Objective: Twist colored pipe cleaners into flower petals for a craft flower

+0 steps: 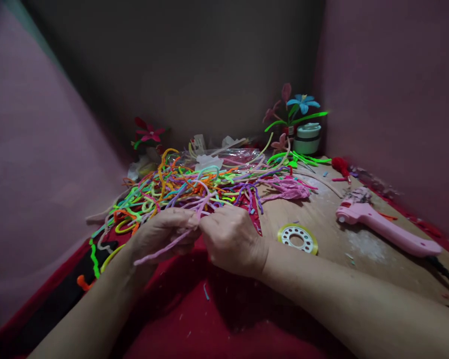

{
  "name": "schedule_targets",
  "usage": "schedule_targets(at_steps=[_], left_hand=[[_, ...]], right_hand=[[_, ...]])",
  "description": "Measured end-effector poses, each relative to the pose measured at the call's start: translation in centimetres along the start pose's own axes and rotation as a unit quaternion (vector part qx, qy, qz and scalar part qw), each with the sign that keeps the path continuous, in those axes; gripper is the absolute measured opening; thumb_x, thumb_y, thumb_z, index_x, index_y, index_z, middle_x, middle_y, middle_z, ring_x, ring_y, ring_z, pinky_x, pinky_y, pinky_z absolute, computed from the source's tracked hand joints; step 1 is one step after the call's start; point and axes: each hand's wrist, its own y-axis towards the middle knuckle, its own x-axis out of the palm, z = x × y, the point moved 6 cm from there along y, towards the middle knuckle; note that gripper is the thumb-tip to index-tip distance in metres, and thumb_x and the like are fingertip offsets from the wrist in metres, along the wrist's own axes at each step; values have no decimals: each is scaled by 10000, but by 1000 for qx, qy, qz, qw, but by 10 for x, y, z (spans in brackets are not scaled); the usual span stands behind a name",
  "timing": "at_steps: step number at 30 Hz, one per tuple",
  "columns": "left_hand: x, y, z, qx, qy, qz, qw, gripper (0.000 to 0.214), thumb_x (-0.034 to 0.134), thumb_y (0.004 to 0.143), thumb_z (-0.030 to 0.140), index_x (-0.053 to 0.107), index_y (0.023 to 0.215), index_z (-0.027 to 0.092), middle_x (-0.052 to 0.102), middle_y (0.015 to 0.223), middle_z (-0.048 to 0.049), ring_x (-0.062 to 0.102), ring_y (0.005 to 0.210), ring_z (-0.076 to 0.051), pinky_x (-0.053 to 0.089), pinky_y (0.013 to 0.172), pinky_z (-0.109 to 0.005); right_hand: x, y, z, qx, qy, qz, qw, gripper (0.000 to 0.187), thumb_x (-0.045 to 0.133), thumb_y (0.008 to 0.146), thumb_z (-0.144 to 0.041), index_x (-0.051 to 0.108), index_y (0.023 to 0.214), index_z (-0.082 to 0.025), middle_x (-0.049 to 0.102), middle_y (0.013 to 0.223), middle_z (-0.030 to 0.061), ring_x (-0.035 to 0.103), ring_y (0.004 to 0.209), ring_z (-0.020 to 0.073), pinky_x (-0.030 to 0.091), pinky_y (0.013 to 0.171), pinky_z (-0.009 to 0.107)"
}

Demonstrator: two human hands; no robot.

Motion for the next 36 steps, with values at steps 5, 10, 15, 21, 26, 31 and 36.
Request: schedule_targets(at_steps=[5, 10, 15, 21, 26, 31, 36], left_hand=[[-6, -21, 42, 241, 208, 122, 940, 134, 653, 727, 237, 649, 841, 165, 596, 758, -19, 534, 664, -111, 405, 590, -207], [5, -28, 53, 346, 345, 73, 869, 75, 623, 764, 222, 651, 741, 156, 588, 846, -48, 537, 851, -167, 416, 772, -266], [3, -22, 37, 247, 303, 71, 918, 161, 594, 781, 266, 545, 680, 150, 520, 696, 2, 477, 670, -112, 384, 624, -230], [1, -8, 13, 85, 109, 44, 989, 164, 592, 744, 257, 503, 667, 143, 416, 537, 57, 319, 465, -53, 248, 455, -197], [3, -7, 23, 157, 240, 87, 954, 187, 546, 795, 264, 492, 663, 143, 454, 581, 47, 394, 525, -62, 314, 505, -194], [4, -11, 30, 204, 336, 148, 907, 153, 491, 824, 224, 494, 687, 156, 463, 556, 50, 404, 490, -65, 332, 491, -195], [4, -16, 34, 259, 411, 167, 858, 155, 472, 847, 217, 535, 721, 154, 509, 587, 31, 446, 520, -74, 365, 522, -198]], right_hand=[[12, 1, 27, 248, 378, -25, 892, 192, 511, 804, -254, 601, 670, -151, 601, 592, 26, 516, 547, 118, 401, 568, 257], [27, 0, 28, 293, 575, -80, 760, 164, 603, 725, -254, 595, 618, -130, 621, 545, 24, 492, 470, 92, 424, 540, 246], [24, -2, 23, 302, 554, -92, 770, 147, 593, 721, -239, 592, 624, -127, 604, 519, 18, 493, 451, 93, 418, 513, 236], [6, 3, 14, 190, 290, -33, 937, 195, 531, 775, -176, 582, 591, -138, 520, 524, -20, 444, 498, 73, 347, 518, 207], [15, 1, 21, 218, 287, -42, 932, 211, 500, 802, -182, 588, 614, -142, 528, 529, -22, 453, 493, 72, 350, 516, 206], [30, -2, 32, 318, 460, -89, 824, 196, 555, 763, -253, 605, 623, -126, 603, 562, 18, 492, 491, 87, 401, 537, 233], [32, -4, 36, 350, 525, -63, 773, 166, 646, 683, -270, 626, 642, -110, 625, 569, 30, 485, 473, 80, 406, 526, 240]])
